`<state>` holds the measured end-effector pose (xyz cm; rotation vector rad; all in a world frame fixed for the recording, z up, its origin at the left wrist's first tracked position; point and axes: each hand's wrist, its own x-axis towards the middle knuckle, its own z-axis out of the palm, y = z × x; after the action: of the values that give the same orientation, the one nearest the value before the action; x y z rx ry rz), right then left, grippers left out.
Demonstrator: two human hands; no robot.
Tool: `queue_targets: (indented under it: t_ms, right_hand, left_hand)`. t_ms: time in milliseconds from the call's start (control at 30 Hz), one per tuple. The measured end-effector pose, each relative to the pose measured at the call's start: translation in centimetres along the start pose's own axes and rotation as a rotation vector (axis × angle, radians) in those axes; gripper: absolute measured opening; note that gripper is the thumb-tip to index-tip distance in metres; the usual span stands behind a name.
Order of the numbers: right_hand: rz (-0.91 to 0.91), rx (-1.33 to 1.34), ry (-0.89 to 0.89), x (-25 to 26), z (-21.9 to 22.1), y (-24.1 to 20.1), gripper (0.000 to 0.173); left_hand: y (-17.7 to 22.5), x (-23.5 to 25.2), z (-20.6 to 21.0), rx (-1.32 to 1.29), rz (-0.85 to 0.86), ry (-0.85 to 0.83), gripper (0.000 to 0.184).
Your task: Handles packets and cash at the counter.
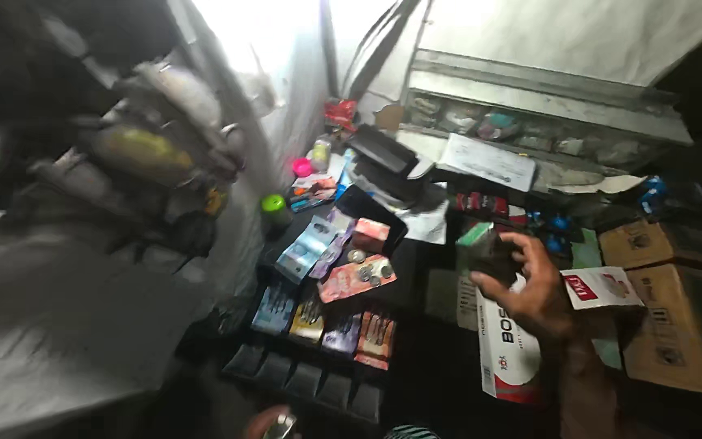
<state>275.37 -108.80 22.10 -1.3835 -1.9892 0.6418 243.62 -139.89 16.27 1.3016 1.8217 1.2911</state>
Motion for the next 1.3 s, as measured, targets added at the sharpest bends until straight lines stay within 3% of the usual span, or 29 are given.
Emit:
queue_targets:
  t_ms: [133,233,367,467,533,667,733,900,1033,1133,1300]
  right_hand:
    - [-0.366,0.344,-0.392,-7.1,7.9,-8.8,0.067]
    - [-0.497,0.421,-0.654,-11.9,16.2,-14.8,0.063]
    - [-0.527,0.422,-0.963,-15.5,24.7,-22.6,0.060]
    - [-0.466,0.529,-0.995,-16.2,29.6,-26.4,0.058]
    - [-0.251,0.617,-0.969,-17.2,32.2,-28.1,0.056]
    - [0.220,0.765,-0.930,-19.4,36.3,-30.9,0.026]
    - [0.216,0.736,-0.981,-19.5,37.6,-31.4,0.024]
    - [-0.056,0.644,-1.190,-17.4,41.8,-33.5,0.024]
    - [0.011,0.794,-1.199,-17.7,45.3,-37.1,0.022]
    - [0.029,0.872,-1.301,-18.0,49.1,-39.8,0.027]
    - [-0.023,0.787,-1.261,-20.3,57.4,-47.1,0.017]
  left_hand:
    - [-1.2,-0.2,-3.8,-0.061,0.037,0.116,0.042]
    - [-3.9,-0.5,-8.4,-0.169,0.109,0.107,0.052]
    - [-6.2,-3.7,-15.3,-0.234,-0.084,0.112,0.051]
    - [-8.2,-6.3,-19.6,-0.179,-0.129,0.332,0.052]
    - [-9.5,-7.4,-21.4,-0.237,-0.149,0.490,0.048]
    - [-11.6,-8.5,-23.3,-0.327,-0.247,0.697,0.039]
    - [-12.4,-9.4,-23.9,-0.252,-0.302,0.702,0.042]
    - [-12.7,-10.8,-28.0,0.042,-0.428,0.521,0.047]
    - [-14.6,-11.3,-29.7,-0.089,-0.438,0.705,0.043]
    - [-16.7,-11.6,-33.1,-0.205,-0.519,0.847,0.044]
    - [-22.0,-13.7,-42.8,-0.207,-0.535,0.752,0.042]
